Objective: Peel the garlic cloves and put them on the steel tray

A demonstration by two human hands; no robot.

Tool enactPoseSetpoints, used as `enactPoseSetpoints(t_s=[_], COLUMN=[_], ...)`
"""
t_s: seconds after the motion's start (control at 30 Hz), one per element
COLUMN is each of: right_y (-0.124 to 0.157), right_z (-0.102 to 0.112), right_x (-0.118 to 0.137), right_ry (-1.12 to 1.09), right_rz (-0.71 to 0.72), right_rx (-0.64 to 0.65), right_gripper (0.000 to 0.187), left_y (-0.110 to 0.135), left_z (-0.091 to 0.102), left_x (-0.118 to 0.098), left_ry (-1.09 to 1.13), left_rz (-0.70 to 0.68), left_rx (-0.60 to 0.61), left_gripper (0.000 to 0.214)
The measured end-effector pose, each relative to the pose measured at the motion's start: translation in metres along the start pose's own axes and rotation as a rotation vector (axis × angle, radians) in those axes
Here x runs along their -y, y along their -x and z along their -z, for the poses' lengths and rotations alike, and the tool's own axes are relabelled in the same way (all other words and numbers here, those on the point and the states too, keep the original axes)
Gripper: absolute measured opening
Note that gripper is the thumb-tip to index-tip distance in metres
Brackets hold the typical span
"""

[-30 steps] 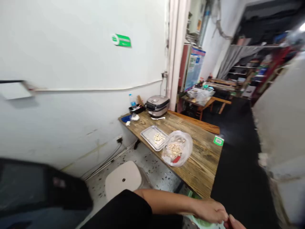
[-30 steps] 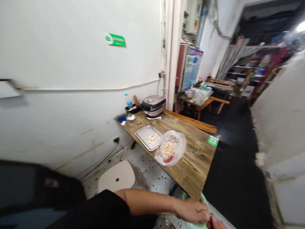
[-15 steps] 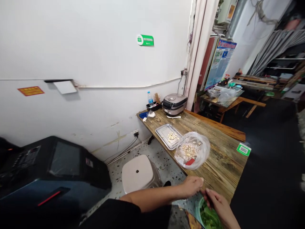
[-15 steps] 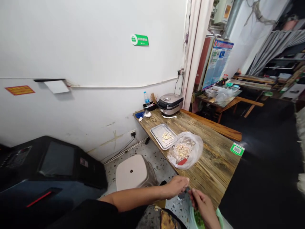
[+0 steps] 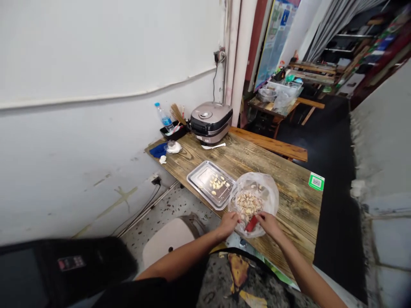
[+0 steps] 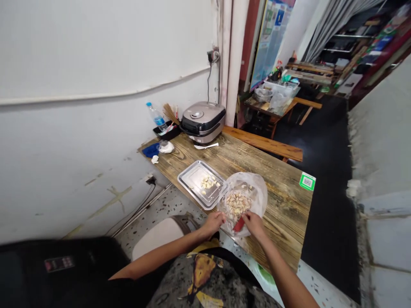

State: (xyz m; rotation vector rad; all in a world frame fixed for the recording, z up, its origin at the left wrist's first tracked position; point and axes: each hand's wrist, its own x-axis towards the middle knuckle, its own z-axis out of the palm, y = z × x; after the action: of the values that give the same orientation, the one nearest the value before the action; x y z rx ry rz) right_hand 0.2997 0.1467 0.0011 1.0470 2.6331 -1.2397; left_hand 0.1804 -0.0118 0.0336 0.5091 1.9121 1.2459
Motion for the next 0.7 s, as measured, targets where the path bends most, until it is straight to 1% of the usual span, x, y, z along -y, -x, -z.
enactPoseSetpoints(t_s=[0.1,0.2,0.27,0.37,0.47,0.57,0.6,0.67,0.7], right_y=[-0.028,-0.039,-0.042,-0.045,-0.048,-0.045,-0.043,-0.038,-0.036], right_z=[-0.010,-0.021,-0.026,-0.030,-0.032,-0.032,-0.032,-0.030,-0.029], right_x=[0.009,0.011,0.006,-0.007,-0.020,-0.024,-0.024,-0.021,-0.020], right_ry=[0.243,0.341,0.381,0.396,0.290,0.109,0.037,-0.160,-0.294], right_rz=[-0.069,-0.146,-0.155,-0.174,-0.287,-0.360,-0.354,-0.292,-0.259], right_rx=[0.079,0.115,0.129,0.101,-0.005,-0.122,-0.167,-0.243,-0.247], right_gripper=[0.026,0.028,0.032,0.033,0.041,0.050,0.053,0.054,0.056], left_y=[-0.021,-0.034,-0.038,-0.041,-0.037,-0.033,-0.032,-0.034,-0.036], left_z=[0.023,0.037,0.041,0.040,0.035,0.029,0.027,0.021,0.018], left_x=[0.000,-0.001,-0.002,-0.005,-0.010,-0.013,-0.014,-0.014,-0.013], left_ry=[0.043,0.145,0.237,0.391,0.520,0.598,0.616,0.655,0.678], left_rz=[0.115,0.173,0.169,0.142,0.174,0.237,0.251,0.272,0.284], left_rx=[-0.057,-0.077,-0.051,0.044,0.116,0.136,0.140,0.145,0.150], left_gripper=[0.033,0.034,0.033,0.036,0.040,0.041,0.040,0.035,0.033])
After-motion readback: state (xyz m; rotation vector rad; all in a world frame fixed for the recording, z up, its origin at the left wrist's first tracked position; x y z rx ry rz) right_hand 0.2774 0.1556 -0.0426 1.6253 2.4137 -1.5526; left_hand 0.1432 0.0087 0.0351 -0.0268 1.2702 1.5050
